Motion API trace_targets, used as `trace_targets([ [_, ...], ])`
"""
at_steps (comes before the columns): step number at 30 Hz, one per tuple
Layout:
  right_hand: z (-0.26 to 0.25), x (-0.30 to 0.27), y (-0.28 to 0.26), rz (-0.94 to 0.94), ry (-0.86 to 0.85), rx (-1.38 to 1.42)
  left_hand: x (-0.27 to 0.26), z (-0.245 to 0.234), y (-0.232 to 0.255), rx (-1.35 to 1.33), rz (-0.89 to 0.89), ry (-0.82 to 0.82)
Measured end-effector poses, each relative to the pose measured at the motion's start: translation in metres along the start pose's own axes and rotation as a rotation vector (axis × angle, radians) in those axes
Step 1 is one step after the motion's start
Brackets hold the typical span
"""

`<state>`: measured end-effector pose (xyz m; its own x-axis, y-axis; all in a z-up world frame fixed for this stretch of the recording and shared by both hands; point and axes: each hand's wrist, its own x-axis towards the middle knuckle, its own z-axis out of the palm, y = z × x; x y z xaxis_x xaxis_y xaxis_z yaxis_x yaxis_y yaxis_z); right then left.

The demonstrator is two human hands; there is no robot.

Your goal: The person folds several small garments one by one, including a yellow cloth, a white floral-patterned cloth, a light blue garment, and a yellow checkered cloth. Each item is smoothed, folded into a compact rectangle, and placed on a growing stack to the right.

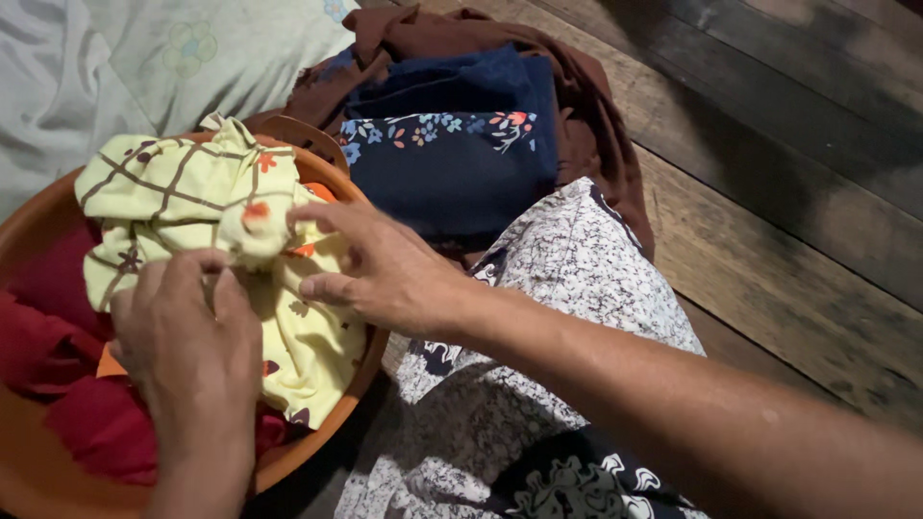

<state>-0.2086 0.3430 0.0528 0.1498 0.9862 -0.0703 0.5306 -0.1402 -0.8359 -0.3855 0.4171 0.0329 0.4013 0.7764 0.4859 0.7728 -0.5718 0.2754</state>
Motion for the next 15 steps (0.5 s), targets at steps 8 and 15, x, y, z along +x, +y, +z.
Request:
trace_targets([
  [8,-0.012,-0.020,-0.012,-0.326,0.092,0.108,0.004,-0.043,0.051,-0.565,0.131,0.117],
  [15,-0.078,-0.073,-0.022,-0.098,0.344,0.813,0.017,-0.057,0.120,-0.880,0.208,-0.227],
])
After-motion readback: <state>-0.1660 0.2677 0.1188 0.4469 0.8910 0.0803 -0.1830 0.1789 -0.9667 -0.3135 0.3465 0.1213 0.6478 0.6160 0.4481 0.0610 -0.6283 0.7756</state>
